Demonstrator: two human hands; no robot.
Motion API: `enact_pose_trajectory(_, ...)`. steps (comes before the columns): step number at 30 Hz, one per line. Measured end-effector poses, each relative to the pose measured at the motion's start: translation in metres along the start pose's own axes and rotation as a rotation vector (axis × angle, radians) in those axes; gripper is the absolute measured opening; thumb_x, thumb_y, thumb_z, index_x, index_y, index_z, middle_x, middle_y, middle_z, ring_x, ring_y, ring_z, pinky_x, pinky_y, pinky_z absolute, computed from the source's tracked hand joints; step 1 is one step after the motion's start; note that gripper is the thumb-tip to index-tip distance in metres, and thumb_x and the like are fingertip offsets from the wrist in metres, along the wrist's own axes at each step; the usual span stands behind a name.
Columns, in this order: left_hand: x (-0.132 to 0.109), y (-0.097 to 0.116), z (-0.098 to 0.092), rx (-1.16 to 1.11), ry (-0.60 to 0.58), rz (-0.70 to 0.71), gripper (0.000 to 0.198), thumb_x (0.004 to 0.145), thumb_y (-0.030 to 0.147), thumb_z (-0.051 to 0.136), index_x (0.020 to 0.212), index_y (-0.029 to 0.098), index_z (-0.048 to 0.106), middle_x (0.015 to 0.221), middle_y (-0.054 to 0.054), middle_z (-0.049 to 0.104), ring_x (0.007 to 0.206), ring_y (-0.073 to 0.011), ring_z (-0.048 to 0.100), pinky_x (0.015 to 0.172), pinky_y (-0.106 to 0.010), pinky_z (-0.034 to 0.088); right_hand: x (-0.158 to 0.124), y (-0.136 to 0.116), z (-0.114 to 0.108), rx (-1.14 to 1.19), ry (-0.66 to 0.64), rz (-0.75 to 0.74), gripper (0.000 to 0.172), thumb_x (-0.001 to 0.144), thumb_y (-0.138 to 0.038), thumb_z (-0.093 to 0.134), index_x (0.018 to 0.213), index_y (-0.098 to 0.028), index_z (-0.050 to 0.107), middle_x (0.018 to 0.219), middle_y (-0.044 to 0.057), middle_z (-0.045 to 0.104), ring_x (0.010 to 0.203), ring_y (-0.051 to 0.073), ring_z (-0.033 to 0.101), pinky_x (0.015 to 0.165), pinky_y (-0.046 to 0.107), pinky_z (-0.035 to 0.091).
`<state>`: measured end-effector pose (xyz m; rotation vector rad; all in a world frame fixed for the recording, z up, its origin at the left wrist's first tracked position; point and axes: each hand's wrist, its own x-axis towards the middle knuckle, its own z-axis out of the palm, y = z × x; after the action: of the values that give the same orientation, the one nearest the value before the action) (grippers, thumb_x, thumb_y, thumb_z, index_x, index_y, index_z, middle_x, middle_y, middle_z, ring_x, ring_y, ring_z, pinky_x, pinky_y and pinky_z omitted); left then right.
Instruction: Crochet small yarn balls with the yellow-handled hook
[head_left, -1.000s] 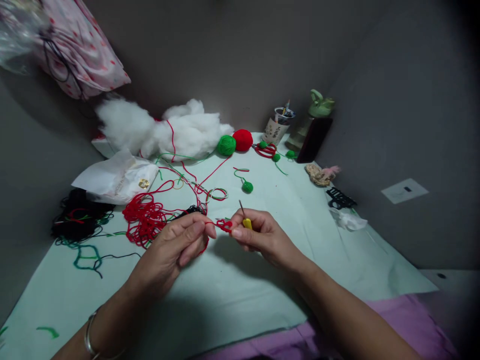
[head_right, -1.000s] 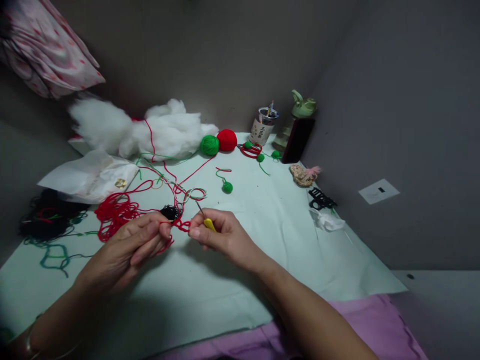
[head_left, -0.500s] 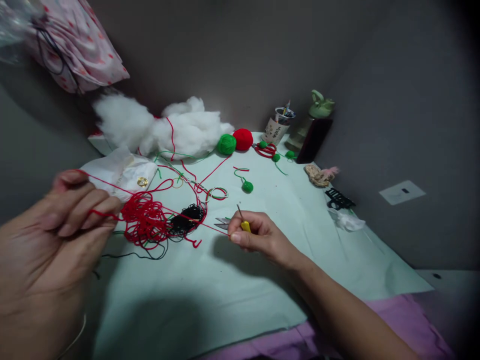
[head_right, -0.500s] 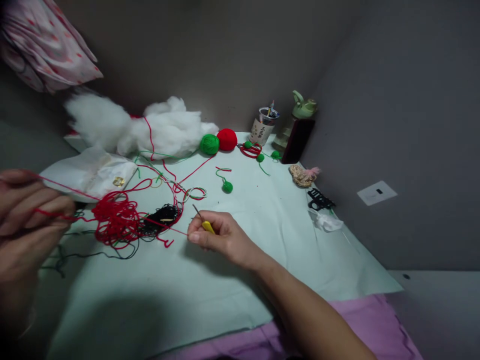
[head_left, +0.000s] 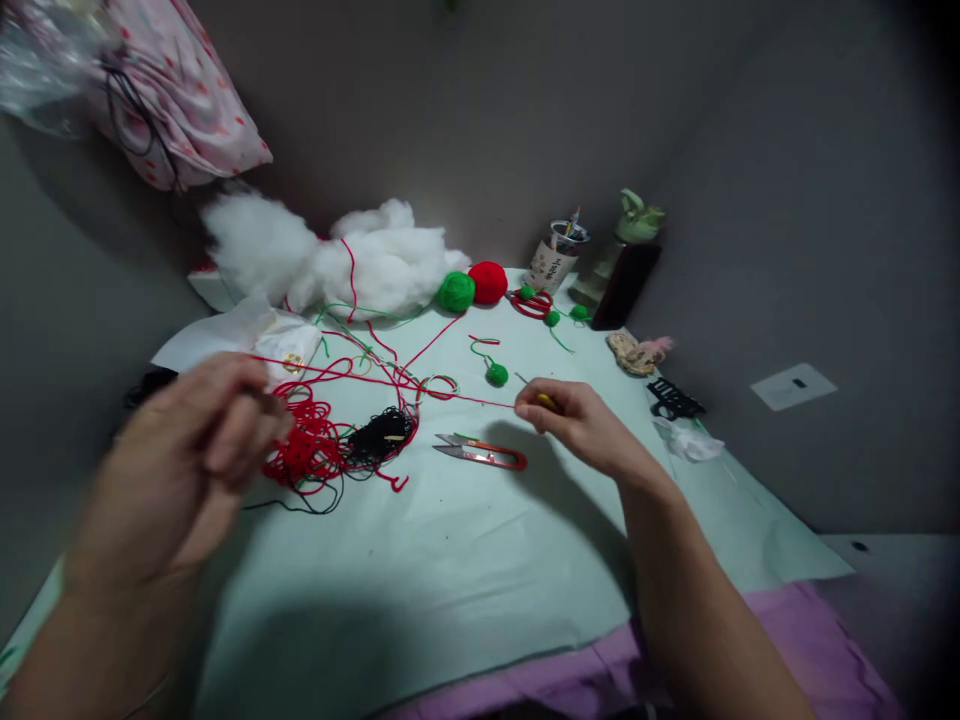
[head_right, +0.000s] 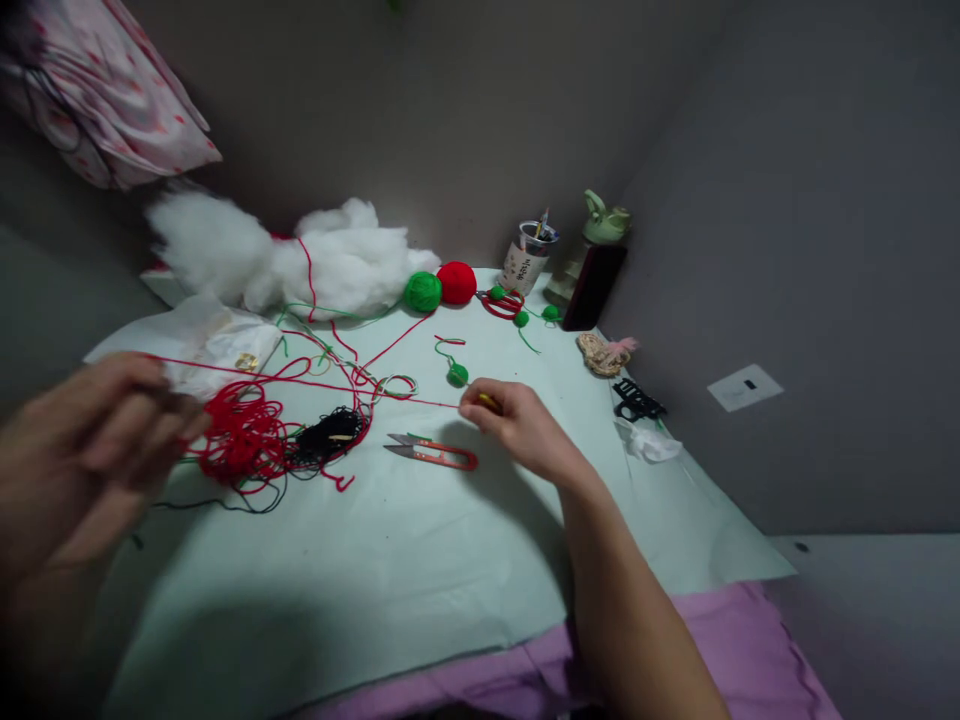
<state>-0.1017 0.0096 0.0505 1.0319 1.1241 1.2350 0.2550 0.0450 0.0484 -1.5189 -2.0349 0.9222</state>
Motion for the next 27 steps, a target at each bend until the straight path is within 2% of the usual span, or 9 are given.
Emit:
enact_pose_trajectory(2, -0.002, 0.002, 0.025, 0.136, -0.073, 0.047, 0.024, 0.093, 0.049, 0.065, 0.088, 0.026, 0.071, 0.048, 0.009, 0.043, 0.049, -0.0098, 0.036, 0.051, -0.027, 0.027, 0.000, 0.014, -0.012, -0.202, 0.065, 0.045, 0.019, 0.096, -0.032, 0.056, 0.100, -0.019, 0.070, 0.089, 0.005, 0.069, 0.078, 0.020, 0.061, 0.072, 0.032, 0.046)
enact_pose_trajectory(4, -0.003, -0.001, 0.040, 0.316, -0.236, 0.000, 0.026, 0.096, 0.048, 0.062, 0.092, 0.024, 0.073, 0.051, 0.007, 0.051, 0.052, -0.0113, 0.041, 0.052, -0.026, 0.030, -0.005, 0.022, -0.018, -0.363, 0.156, 0.066, 0.031, 0.094, -0.026, 0.060, 0.122, -0.016, 0.066, 0.119, 0.015, 0.069, 0.102, 0.030, 0.065, 0.087, 0.041, 0.048)
enact_pose_trajectory(6, -0.003, -0.004, 0.047, 0.438, -0.331, -0.040, 0.030, 0.098, 0.048, 0.058, 0.094, 0.022, 0.072, 0.054, 0.006, 0.052, 0.054, -0.0122, 0.043, 0.053, -0.026, 0.031, -0.011, 0.021, -0.014, -0.543, 0.216, 0.042, 0.036, 0.094, -0.022, 0.060, 0.129, -0.015, 0.063, 0.130, 0.020, 0.065, 0.115, 0.036, 0.062, 0.094, 0.047, 0.048)
enact_pose_trajectory(8, -0.003, -0.007, 0.050, 0.497, -0.368, -0.055, 0.030, 0.098, 0.047, 0.056, 0.095, 0.021, 0.071, 0.057, 0.006, 0.052, 0.056, -0.0125, 0.044, 0.053, -0.026, 0.030, -0.018, 0.014, 0.000, -0.640, 0.159, -0.052, 0.027, 0.098, -0.019, 0.056, 0.122, -0.017, 0.066, 0.120, 0.018, 0.070, 0.109, 0.032, 0.065, 0.091, 0.043, 0.050)
enact_pose_trajectory(11, -0.004, -0.010, 0.052, 0.515, -0.389, -0.049, 0.030, 0.100, 0.045, 0.053, 0.102, 0.021, 0.070, 0.064, 0.005, 0.054, 0.060, -0.0131, 0.048, 0.057, -0.027, 0.035, -0.025, 0.000, 0.031, -0.592, -0.113, -0.267, 0.019, 0.097, -0.017, 0.060, 0.115, -0.018, 0.066, 0.110, 0.013, 0.071, 0.097, 0.025, 0.065, 0.082, 0.035, 0.052)
enact_pose_trajectory(16, -0.006, -0.008, 0.054, 0.368, -0.411, -0.020, 0.037, 0.103, 0.041, 0.047, 0.126, 0.021, 0.068, 0.086, -0.002, 0.068, 0.080, -0.0181, 0.063, 0.077, -0.031, 0.051, -0.032, -0.007, 0.058, -0.711, -0.140, -0.277, 0.022, 0.099, -0.006, 0.046, 0.105, -0.011, 0.067, 0.096, 0.015, 0.067, 0.083, 0.025, 0.059, 0.069, 0.035, 0.045)
enact_pose_trajectory(19, -0.007, -0.007, 0.057, 0.277, -0.450, -0.023, 0.041, 0.102, 0.041, 0.052, 0.135, 0.022, 0.065, 0.091, -0.004, 0.070, 0.083, -0.0204, 0.067, 0.079, -0.033, 0.054, -0.041, -0.012, 0.047, -0.565, -0.145, -0.207, 0.023, 0.098, -0.007, 0.043, 0.104, -0.012, 0.065, 0.096, 0.014, 0.066, 0.075, 0.021, 0.056, 0.064, 0.033, 0.042)
enact_pose_trajectory(23, -0.009, -0.014, 0.060, 0.195, -0.525, -0.063, 0.049, 0.102, 0.039, 0.055, 0.149, 0.026, 0.054, 0.094, -0.004, 0.068, 0.084, -0.0204, 0.068, 0.082, -0.035, 0.055, -0.050, -0.029, 0.033, 0.059, -0.152, -0.061, 0.024, 0.106, -0.030, 0.044, 0.114, -0.020, 0.065, 0.100, 0.006, 0.067, 0.083, 0.018, 0.058, 0.075, 0.032, 0.044)
enact_pose_trajectory(27, -0.011, -0.021, 0.061, 0.146, -0.593, -0.099, 0.054, 0.101, 0.033, 0.057, 0.154, 0.026, 0.046, 0.095, -0.003, 0.067, 0.086, -0.0186, 0.068, 0.086, -0.035, 0.055, -0.049, -0.037, 0.034, 0.396, -0.225, 0.018, 0.029, 0.095, -0.047, 0.066, 0.095, -0.019, 0.069, 0.082, 0.000, 0.058, 0.073, 0.014, 0.047, 0.064, 0.027, 0.035)
